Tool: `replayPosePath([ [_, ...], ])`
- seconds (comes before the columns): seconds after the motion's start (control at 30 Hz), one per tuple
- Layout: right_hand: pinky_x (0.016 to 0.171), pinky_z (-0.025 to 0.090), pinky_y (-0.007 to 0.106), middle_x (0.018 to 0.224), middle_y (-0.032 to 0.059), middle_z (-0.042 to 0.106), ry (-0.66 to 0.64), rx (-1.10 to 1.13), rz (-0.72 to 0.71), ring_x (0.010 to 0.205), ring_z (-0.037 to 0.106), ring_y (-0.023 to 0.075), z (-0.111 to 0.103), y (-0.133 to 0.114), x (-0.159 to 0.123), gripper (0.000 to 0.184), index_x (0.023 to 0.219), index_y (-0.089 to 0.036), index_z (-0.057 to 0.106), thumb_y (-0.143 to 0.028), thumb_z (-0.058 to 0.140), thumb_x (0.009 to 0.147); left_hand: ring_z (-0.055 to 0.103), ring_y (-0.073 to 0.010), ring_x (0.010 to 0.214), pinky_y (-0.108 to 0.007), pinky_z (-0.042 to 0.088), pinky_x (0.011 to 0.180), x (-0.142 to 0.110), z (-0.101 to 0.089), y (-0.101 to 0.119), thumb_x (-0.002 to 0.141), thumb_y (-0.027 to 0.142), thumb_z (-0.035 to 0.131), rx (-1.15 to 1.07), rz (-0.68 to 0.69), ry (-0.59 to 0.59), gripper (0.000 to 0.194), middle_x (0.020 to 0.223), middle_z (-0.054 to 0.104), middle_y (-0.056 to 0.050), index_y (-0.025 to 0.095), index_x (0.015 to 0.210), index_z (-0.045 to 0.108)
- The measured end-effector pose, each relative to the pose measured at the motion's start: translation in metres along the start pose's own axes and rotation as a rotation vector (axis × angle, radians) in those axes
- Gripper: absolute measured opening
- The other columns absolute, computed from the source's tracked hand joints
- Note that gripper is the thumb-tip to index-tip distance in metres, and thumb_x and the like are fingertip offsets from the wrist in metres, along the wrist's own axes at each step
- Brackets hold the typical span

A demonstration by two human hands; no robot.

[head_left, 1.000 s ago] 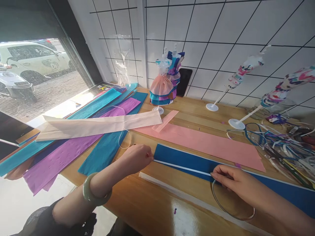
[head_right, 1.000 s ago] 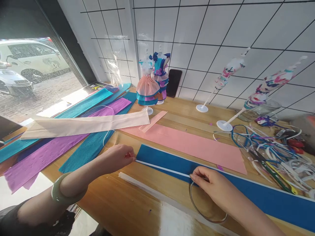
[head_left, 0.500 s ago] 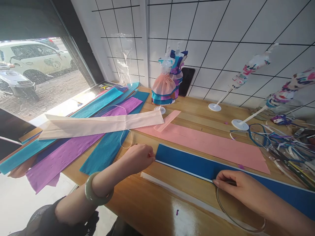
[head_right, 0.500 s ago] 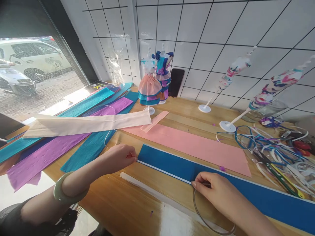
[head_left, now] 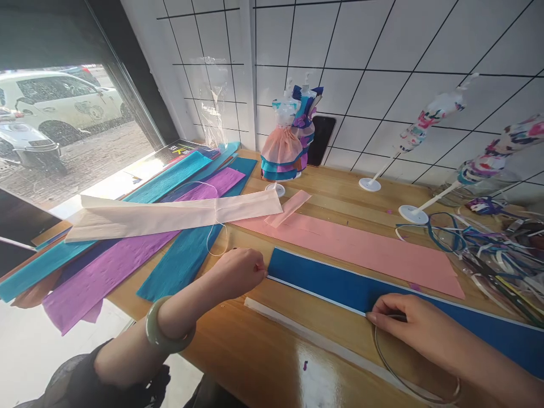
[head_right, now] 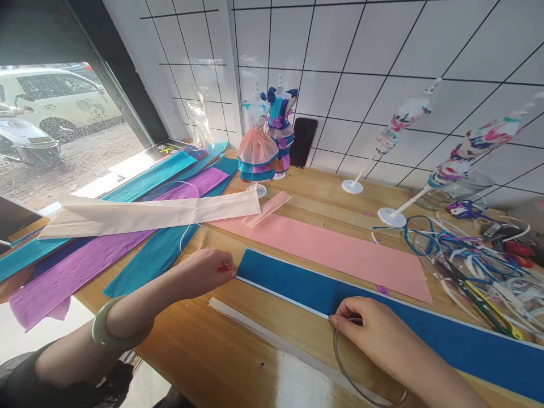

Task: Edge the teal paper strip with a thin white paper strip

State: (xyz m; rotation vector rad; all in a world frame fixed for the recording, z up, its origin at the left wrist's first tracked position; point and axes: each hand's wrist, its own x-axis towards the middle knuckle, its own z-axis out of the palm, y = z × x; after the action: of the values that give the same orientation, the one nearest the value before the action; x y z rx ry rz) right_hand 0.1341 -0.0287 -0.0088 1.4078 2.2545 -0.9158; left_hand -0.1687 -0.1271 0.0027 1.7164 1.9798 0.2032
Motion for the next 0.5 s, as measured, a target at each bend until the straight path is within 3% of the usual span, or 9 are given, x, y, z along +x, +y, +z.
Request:
replayPosePath([
  [0.5,0.052,0.035,0.025,0.069,0.0015,0.067,0.047,0.009,0.019,0.063,0.057,0.0176,-0.0033,-0.0043,-0.0014,0.028,0.069,-0.022,0.064,-0.042,0.046,0.078,0.056,-0.0158,0.062,-0.025,0.035,0.053,0.0022,-0.0019,0.0003,0.073,0.033,0.045,0.018,-0.005,-0.029,0.019,0.067,0.062,0.001,0.023,0.065,0.059],
])
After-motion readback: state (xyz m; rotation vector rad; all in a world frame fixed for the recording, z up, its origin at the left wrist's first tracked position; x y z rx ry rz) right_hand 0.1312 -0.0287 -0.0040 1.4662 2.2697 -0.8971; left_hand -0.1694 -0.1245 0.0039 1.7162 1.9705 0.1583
